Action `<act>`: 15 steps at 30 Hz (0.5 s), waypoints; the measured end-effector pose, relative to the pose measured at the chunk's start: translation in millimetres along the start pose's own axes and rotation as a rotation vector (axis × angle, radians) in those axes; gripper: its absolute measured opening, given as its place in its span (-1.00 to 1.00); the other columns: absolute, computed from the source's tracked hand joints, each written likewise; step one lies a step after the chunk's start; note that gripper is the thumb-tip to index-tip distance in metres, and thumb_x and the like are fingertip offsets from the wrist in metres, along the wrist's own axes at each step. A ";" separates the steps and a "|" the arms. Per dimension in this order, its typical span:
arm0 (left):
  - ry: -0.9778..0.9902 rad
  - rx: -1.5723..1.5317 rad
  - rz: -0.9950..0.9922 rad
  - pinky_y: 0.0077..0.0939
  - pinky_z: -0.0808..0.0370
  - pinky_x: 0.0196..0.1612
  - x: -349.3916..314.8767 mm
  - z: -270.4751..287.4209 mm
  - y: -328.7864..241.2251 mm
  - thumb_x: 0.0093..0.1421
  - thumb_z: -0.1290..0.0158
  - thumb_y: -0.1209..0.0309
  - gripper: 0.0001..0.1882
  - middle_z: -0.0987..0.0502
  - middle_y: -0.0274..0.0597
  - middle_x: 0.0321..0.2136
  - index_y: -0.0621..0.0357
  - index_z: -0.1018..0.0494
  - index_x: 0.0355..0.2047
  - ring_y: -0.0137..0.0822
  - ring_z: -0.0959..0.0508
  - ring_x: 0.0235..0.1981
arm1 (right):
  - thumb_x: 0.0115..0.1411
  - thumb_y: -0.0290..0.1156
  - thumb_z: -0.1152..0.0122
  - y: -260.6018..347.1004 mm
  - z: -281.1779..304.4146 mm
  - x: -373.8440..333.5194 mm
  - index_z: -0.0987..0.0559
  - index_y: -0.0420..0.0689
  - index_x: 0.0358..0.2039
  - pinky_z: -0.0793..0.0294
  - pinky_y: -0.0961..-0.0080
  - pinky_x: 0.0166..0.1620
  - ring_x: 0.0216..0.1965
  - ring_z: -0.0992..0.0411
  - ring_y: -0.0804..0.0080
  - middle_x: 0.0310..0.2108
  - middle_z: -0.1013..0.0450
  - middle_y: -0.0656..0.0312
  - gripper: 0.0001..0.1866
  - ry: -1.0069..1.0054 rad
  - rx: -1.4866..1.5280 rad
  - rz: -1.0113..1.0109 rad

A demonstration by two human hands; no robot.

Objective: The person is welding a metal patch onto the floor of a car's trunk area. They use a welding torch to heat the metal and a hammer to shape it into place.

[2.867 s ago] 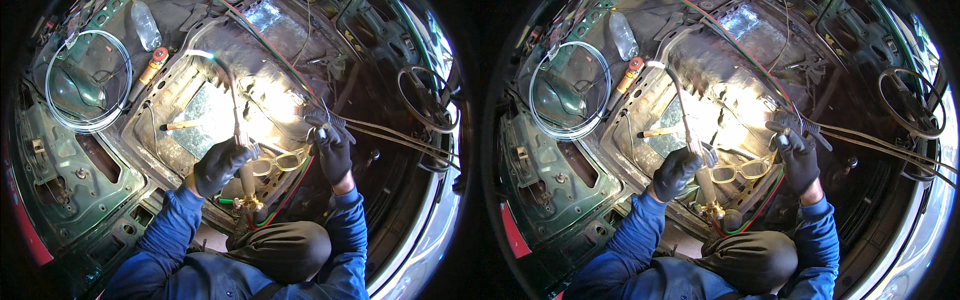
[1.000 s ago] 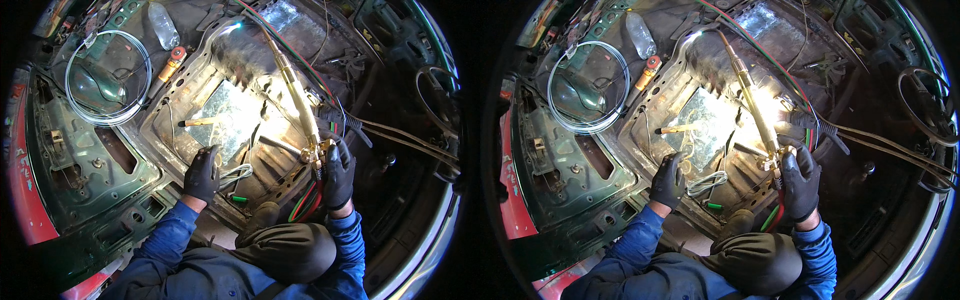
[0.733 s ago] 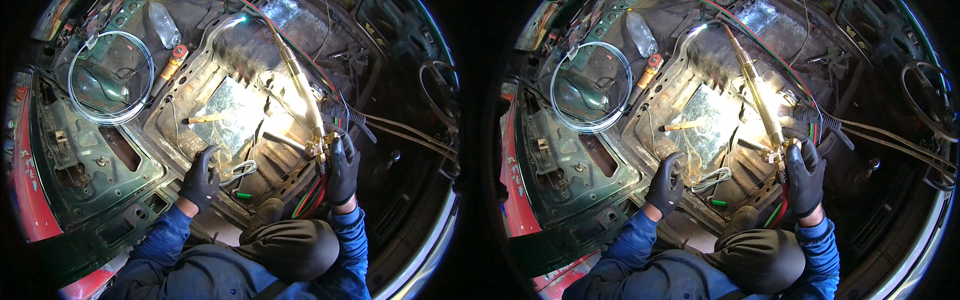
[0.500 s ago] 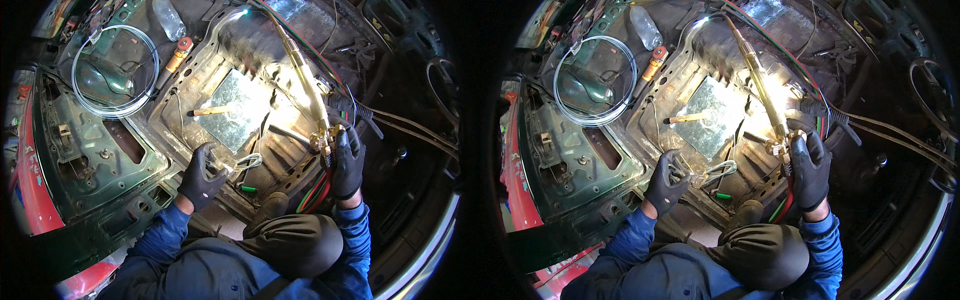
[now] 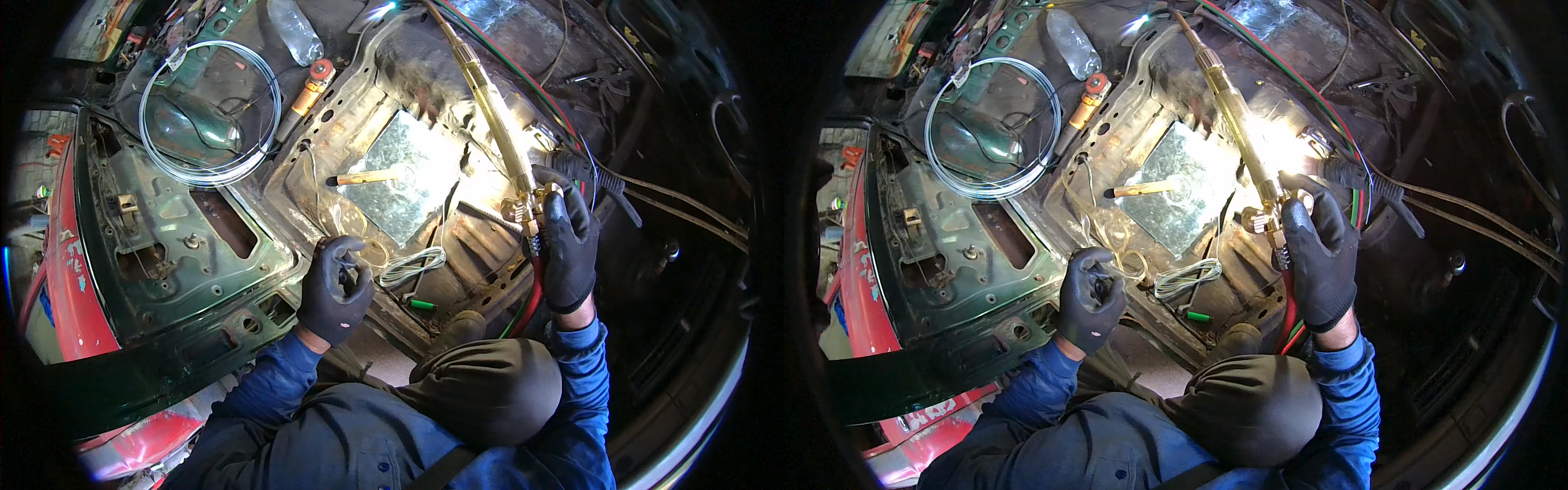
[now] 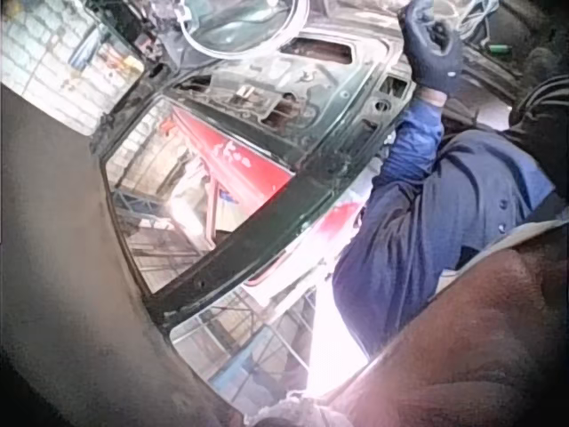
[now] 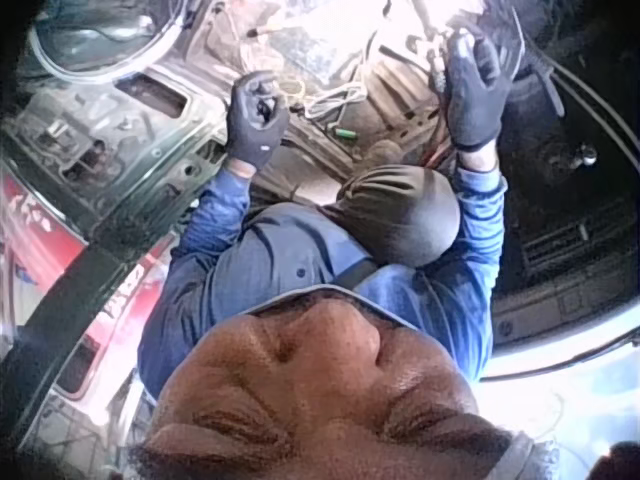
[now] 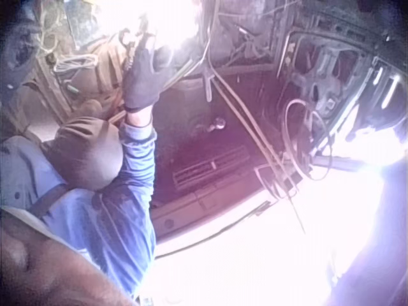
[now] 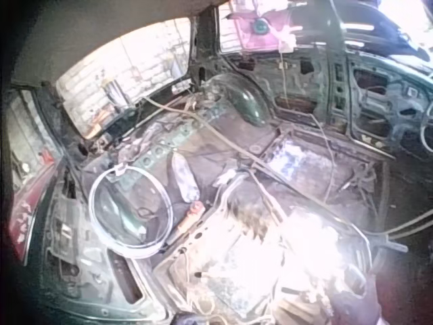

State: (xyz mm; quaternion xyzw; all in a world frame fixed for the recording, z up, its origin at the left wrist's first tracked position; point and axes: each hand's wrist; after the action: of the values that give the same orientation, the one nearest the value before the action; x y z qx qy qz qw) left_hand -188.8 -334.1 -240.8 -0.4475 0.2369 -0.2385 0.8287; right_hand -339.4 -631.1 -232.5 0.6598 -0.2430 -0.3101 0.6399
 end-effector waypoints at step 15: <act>0.248 0.398 -0.153 -0.08 -0.50 0.21 -6.1 32.4 31.0 0.32 -0.08 0.51 -0.47 -0.60 0.20 0.05 0.24 -0.43 0.31 0.17 -0.58 0.08 | 0.51 -0.37 -0.19 -3.6 -0.7 1.3 -0.55 -0.28 0.25 -0.41 0.45 0.25 0.16 -0.48 0.51 0.12 -0.58 0.19 -0.61 0.008 0.004 -0.035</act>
State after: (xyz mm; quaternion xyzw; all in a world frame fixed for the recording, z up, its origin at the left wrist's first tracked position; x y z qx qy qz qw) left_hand -168.2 -294.9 -250.4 -0.2594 0.2506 -0.3954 0.8447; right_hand -338.3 -631.3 -236.2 0.6665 -0.2292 -0.3182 0.6340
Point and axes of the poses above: each hand's wrist, its own x-axis towards the middle knuckle, its own z-axis out of the back of the hand, y = z × x
